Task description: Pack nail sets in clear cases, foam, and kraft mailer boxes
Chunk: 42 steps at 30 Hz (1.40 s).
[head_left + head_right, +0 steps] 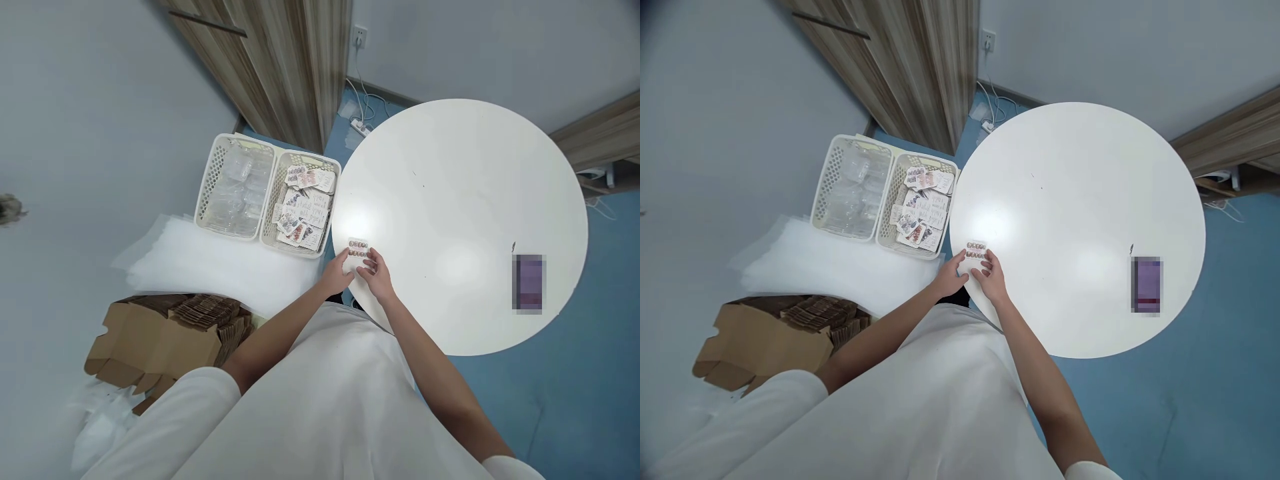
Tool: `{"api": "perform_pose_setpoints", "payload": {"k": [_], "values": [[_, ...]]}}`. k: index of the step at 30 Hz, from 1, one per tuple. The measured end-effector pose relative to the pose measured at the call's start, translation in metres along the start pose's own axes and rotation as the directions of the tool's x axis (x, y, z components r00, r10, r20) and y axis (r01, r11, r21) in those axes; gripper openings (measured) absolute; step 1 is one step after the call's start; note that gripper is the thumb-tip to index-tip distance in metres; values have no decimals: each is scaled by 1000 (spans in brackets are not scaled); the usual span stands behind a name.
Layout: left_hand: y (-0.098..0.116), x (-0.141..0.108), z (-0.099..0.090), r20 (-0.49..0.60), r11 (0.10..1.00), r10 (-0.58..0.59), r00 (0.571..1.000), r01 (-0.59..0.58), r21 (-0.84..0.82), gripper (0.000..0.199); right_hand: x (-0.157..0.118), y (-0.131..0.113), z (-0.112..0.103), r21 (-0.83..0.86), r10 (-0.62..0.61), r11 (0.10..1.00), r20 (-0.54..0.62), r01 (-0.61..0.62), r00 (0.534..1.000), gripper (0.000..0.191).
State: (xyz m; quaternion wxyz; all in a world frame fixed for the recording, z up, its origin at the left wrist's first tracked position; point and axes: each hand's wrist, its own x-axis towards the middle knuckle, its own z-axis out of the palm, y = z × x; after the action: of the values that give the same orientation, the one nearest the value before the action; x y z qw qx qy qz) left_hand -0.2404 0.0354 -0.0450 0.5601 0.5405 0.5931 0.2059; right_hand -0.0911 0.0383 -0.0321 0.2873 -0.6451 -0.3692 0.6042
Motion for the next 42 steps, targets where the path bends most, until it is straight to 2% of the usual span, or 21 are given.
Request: {"api": "perform_pose_setpoints", "payload": {"k": [10, 19, 28, 33, 38, 42], "values": [[4, 32, -13, -33, 999, 1, 999, -2, -42, 73, 27, -14, 7, 50, -19, 999, -30, 21, 999, 74], [8, 29, -19, -41, 999, -35, 999, 34, -8, 72, 31, -11, 6, 30, -29, 999, -21, 29, 999, 72], [4, 28, -11, -98, 999, 35, 995, -37, -22, 72, 30, -5, 2, 87, -44, 995, -1, 43, 999, 71], [4, 5, 6, -147, 999, 6, 989, -13, -44, 67, 7, -3, -12, 19, 8, 1000, 43, -9, 999, 69], [-8, -39, 25, -197, 987, -122, 973, 97, -128, 52, -25, 8, -36, -136, 101, 987, 96, -87, 990, 54], [-23, -77, 37, -180, 964, -228, 957, 195, -184, 43, -47, 17, -56, -141, 93, 988, 181, -68, 979, 44]]}}
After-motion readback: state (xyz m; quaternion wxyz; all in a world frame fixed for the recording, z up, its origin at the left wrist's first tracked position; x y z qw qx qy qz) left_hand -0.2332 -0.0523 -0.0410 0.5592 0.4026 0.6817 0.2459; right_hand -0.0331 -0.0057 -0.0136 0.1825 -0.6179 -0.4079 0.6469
